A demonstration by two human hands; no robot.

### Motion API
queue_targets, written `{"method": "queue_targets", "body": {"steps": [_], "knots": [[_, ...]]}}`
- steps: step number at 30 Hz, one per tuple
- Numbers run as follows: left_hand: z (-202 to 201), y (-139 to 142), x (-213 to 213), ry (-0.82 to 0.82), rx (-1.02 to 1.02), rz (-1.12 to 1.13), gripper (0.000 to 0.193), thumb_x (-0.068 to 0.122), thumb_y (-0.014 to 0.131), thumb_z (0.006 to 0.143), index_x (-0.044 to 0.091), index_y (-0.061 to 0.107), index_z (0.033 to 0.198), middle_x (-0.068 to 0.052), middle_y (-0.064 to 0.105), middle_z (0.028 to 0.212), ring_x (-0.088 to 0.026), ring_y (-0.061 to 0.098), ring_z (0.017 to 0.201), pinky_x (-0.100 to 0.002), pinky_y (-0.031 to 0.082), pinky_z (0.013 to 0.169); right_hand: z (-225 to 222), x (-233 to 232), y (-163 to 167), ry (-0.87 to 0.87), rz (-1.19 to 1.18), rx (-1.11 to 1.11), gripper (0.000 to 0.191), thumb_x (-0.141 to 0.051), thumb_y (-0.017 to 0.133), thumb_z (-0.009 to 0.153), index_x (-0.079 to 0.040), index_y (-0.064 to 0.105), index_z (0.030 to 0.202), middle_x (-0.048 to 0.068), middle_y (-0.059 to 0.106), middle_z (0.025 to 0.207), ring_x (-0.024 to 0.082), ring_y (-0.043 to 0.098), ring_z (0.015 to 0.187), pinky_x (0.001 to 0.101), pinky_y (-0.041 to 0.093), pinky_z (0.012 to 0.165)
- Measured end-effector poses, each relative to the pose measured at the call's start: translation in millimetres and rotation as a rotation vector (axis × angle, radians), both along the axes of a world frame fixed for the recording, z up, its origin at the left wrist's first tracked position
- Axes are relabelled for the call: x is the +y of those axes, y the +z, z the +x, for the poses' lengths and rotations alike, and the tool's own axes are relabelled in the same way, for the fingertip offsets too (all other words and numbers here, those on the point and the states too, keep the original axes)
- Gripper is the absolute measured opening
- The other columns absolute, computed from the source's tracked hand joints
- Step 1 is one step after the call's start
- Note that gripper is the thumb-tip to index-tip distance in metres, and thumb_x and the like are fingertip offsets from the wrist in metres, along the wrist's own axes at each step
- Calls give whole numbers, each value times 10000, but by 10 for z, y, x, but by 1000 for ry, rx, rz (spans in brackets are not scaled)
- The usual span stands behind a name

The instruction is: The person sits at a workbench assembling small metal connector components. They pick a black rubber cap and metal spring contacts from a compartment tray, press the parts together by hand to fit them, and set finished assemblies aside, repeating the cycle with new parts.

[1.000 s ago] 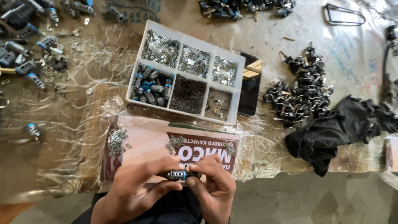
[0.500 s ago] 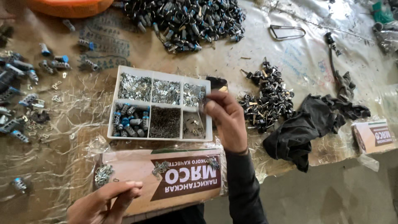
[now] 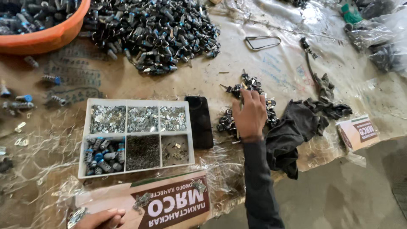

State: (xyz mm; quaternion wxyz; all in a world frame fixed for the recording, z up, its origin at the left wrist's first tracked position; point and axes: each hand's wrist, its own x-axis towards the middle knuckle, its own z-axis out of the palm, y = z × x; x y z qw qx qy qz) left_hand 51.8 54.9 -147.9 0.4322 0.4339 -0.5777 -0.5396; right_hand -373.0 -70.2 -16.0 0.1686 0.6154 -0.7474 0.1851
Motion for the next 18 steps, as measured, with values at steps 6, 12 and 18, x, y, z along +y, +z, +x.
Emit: {"method": "queue_targets", "body": {"steps": [6,12,18], "knots": [[-229,79,-103,3,-78,-240,188,65,801,813,68,798,1001,-84,812,882,-141,830,792,-293,645,804,-303,-795,-120,113,198,300,189,-185,776,798,-94,750,962,103,661,1086,320,593,1101,445,497,913],[-301,581,-5,225,3,-193,251,44,752,818,108,772,1060,-60,819,912,-129,812,846,-271,631,789,-84,115,214,337,-105,-387,183,-139,737,906,-31,723,1053,103,719,1247,253,653,1188,370,476,1047],[-96,1394,-248,268,-607,-504,222,117,763,830,134,765,1051,-54,803,988,-171,765,875,-310,592,745,237,1338,42,347,-62,-1440,178,-40,629,959,27,654,1122,133,685,1230,208,642,1105,350,505,983]]}}
